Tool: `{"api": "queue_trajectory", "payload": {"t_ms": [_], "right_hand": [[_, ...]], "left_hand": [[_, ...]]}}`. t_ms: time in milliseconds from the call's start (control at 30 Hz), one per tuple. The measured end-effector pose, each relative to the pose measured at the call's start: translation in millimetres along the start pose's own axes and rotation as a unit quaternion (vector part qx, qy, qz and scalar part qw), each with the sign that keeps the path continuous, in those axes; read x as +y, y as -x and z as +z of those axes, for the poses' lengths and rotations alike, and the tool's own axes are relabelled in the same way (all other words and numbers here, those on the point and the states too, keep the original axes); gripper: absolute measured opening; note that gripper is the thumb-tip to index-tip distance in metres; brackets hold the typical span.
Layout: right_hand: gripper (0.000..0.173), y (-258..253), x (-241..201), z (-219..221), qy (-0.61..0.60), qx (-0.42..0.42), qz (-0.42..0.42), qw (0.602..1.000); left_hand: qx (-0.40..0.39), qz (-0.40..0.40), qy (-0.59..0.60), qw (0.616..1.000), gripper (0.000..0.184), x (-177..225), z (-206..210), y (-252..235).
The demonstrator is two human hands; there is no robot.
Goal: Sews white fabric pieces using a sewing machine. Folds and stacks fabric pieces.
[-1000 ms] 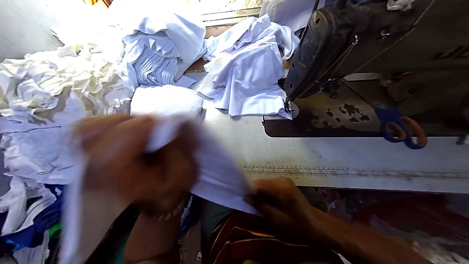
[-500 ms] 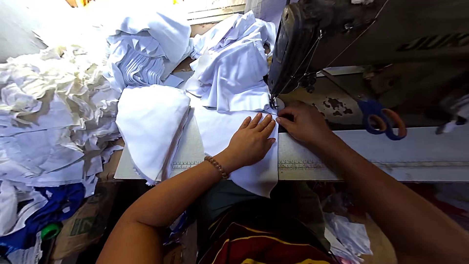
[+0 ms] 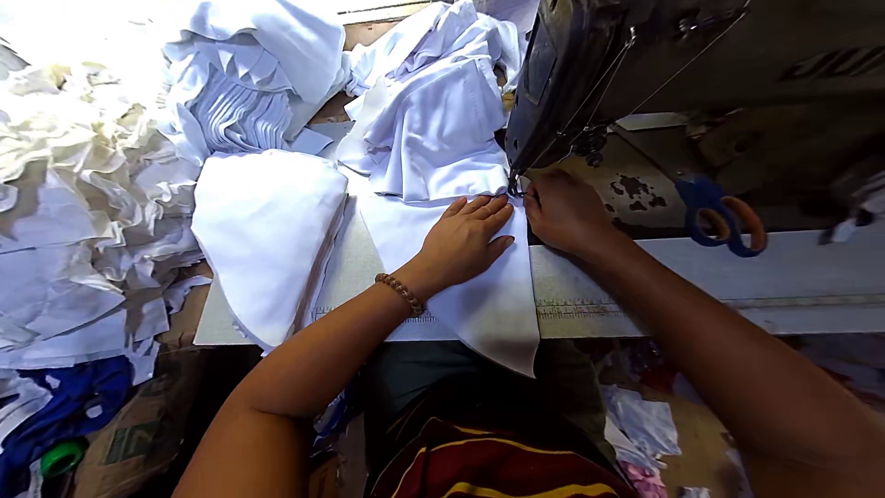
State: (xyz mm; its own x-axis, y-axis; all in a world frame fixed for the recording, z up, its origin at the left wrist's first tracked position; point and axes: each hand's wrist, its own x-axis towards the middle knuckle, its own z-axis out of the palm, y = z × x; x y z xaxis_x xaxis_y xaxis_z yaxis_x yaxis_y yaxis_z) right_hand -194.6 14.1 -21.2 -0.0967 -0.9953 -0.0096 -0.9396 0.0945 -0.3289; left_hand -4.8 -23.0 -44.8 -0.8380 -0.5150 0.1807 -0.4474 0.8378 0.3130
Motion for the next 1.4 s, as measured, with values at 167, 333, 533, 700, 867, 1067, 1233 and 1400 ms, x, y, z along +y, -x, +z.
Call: {"api": "queue_trajectory", "payload": {"t_ms": [167, 333, 533, 700, 867, 1067, 1233, 1400], "right_hand": [[0.026, -4, 3, 1, -0.003, 0.002, -0.013, 1.0], [0.027, -14, 6, 5, 0.002, 0.022, -0.023, 0.999], [0.032, -3, 23, 13, -0.109, 0.14, -0.035, 0.984], [0.028, 49, 25, 25, -0.083, 0.163, -0.198, 0.963], [0.03, 62, 34, 35, -0.077, 0.178, -0.244, 0.95], [0.036, 61, 33, 36, -0.067, 0.179, -0.254, 0.948], [0.041, 61, 33, 37, -0.055, 0.17, -0.254, 0.951], [0.046, 60, 32, 37, -0.046, 0.149, -0.248, 0.956]], "left_hand": [[0.006, 0.006, -0.03, 1.0, 0.047, 1, -2, 5], [0.002, -0.02, -0.004, 1.0, 0.049, -10, 2, -11], [0.017, -0.048, -0.022, 0.998, 0.046, -26, 3, -32], [0.017, -0.098, -0.033, 0.995, 0.047, -37, -1, -50], [0.002, -0.143, -0.048, 0.989, 0.049, -45, -5, -65], [-0.008, -0.159, -0.048, 0.986, 0.049, -56, -10, -76], [-0.002, -0.154, -0.042, 0.987, 0.048, -68, -12, -86], [-0.001, -0.155, -0.033, 0.987, 0.047, -78, -17, -96]]}}
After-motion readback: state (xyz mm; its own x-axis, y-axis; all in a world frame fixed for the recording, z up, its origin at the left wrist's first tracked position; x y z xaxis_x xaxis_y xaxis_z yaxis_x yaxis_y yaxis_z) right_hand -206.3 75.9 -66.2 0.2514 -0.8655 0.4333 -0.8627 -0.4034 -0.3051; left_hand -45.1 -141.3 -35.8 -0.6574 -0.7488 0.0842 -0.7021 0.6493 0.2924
